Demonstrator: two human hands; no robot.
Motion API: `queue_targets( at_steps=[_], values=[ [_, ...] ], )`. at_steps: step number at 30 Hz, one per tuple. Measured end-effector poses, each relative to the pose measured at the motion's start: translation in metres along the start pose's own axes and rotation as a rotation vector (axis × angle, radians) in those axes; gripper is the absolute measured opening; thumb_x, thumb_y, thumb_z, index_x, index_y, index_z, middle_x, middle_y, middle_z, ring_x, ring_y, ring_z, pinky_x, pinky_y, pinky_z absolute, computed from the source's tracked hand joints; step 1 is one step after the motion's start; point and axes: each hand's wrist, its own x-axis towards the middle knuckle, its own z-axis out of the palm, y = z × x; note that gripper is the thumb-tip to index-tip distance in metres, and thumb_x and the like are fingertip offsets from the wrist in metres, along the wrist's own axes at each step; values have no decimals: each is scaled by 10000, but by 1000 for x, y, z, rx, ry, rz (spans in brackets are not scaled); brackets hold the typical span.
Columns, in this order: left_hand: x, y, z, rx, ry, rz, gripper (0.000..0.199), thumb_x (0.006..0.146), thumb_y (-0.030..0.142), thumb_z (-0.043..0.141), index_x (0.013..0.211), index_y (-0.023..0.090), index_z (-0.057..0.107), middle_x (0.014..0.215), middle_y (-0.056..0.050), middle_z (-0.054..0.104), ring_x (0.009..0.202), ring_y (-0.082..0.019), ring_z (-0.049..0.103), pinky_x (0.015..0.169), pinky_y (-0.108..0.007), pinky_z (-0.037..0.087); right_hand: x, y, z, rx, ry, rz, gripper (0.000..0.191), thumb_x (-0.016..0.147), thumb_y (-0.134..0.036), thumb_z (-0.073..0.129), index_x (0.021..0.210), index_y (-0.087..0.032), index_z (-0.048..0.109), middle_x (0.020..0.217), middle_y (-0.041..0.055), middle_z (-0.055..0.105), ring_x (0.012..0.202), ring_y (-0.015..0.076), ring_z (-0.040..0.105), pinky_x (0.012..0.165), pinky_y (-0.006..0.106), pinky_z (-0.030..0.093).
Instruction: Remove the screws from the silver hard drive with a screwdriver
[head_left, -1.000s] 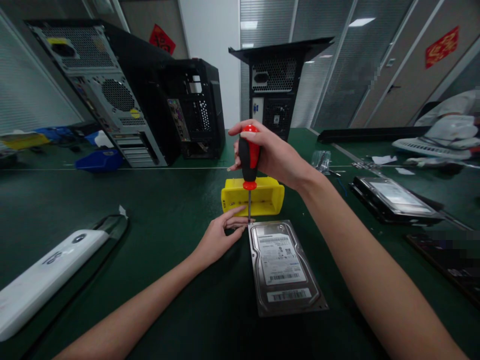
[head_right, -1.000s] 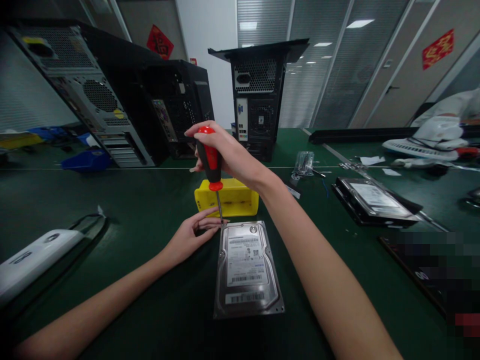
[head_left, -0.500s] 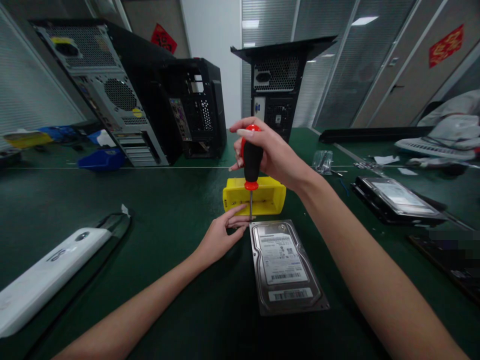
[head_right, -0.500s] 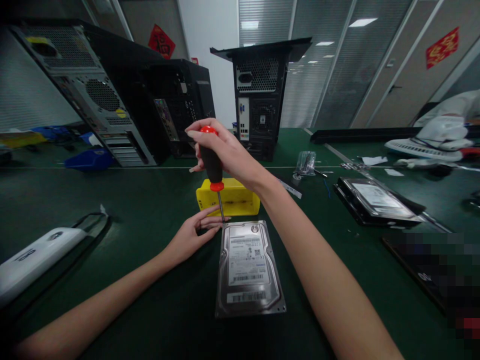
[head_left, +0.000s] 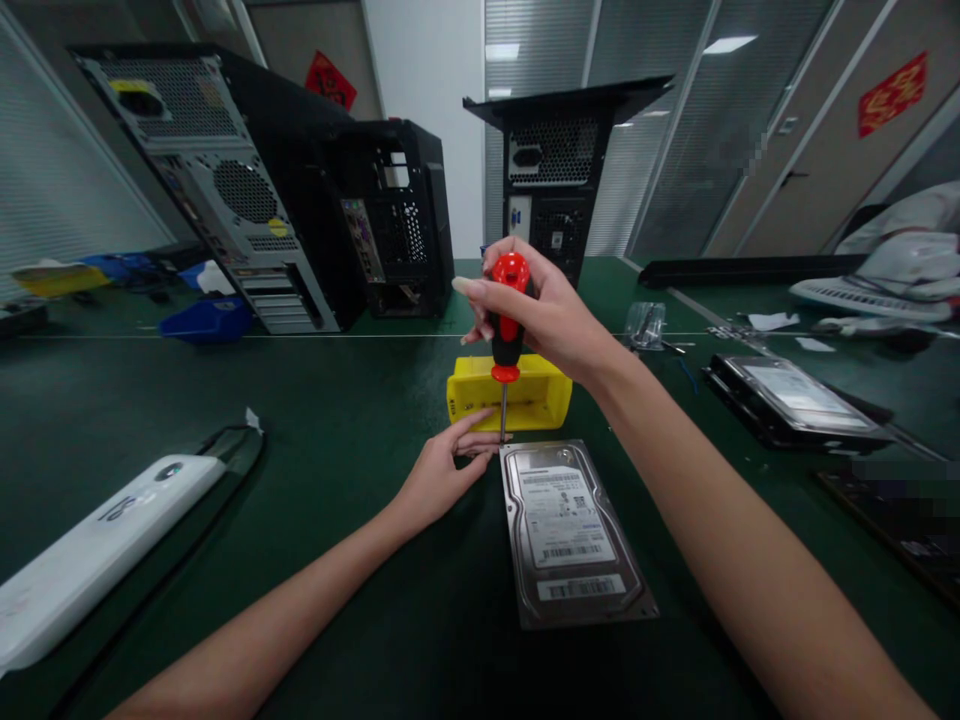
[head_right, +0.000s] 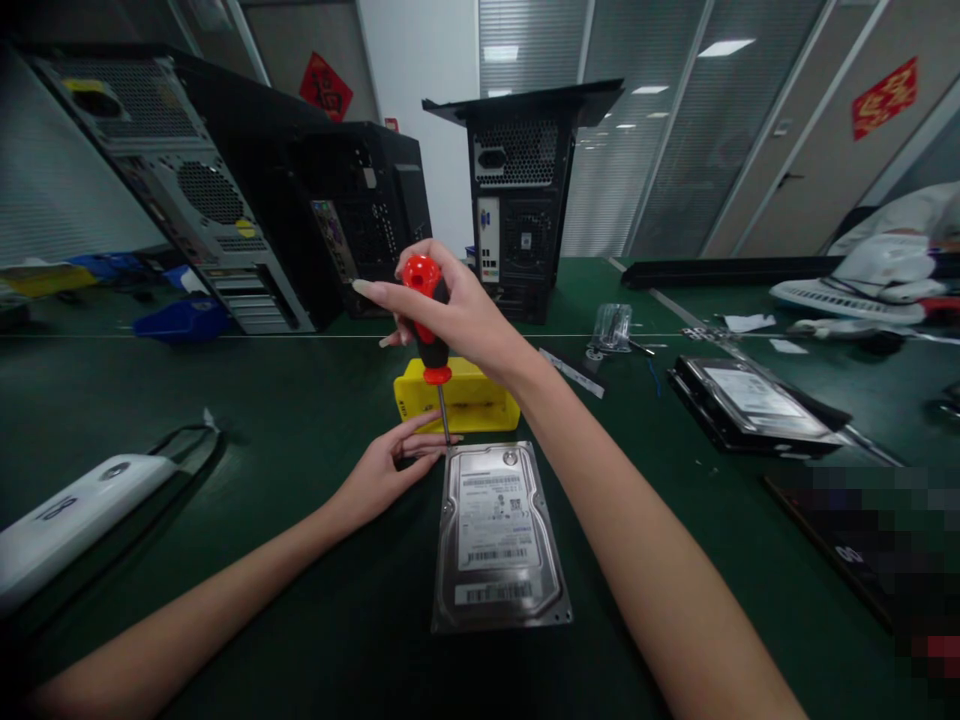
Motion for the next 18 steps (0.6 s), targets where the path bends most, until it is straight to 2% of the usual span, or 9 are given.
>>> queue_targets(
  at_steps=[5,8,12,15,18],
  values=[
    [0,-1,0,4,-4,5,545,828,144,548,1353,106,406,1140,-133,676,1069,-212,641,985,-390,470,2,-2,-6,113,-86,58,251,876,-386,473,1043,-200,481,752,-30,477,630,79,538,727,283,534],
    [1,-2,0,7,-1,1,557,828,137,549,1362,113,394,1127,-130,683,1055,-209,649,991,-397,462,1,-3,-7,100,-28,50,202,843,-332,543,956,-175,488,794,-24,509,665,73,570,757,269,527],
    [0,-3,1,-12,19,-9,643,809,89,547,1408,127,317,1122,-138,684,1009,-205,670,985,-409,464,-1,-3,-4,39,7,12,269,769,-303,644,890,-196,430,832,-16,569,710,84,598,767,274,524],
    [-1,-4,1,-25,25,1,655,816,96,550,1419,138,295,1124,-144,682,1002,-209,673,980,-420,467,-2,-4,-2,-14,22,5,295,746,-301,667,880,-217,417,735,-50,511,637,70,548,736,269,530],
    [-1,-4,1,-18,16,9,656,814,104,556,1415,126,294,1138,-150,673,1020,-209,663,985,-420,462,-2,-5,-4,-2,8,14,256,783,-343,624,924,-222,447,723,-53,472,622,67,514,714,265,535]
  ],
)
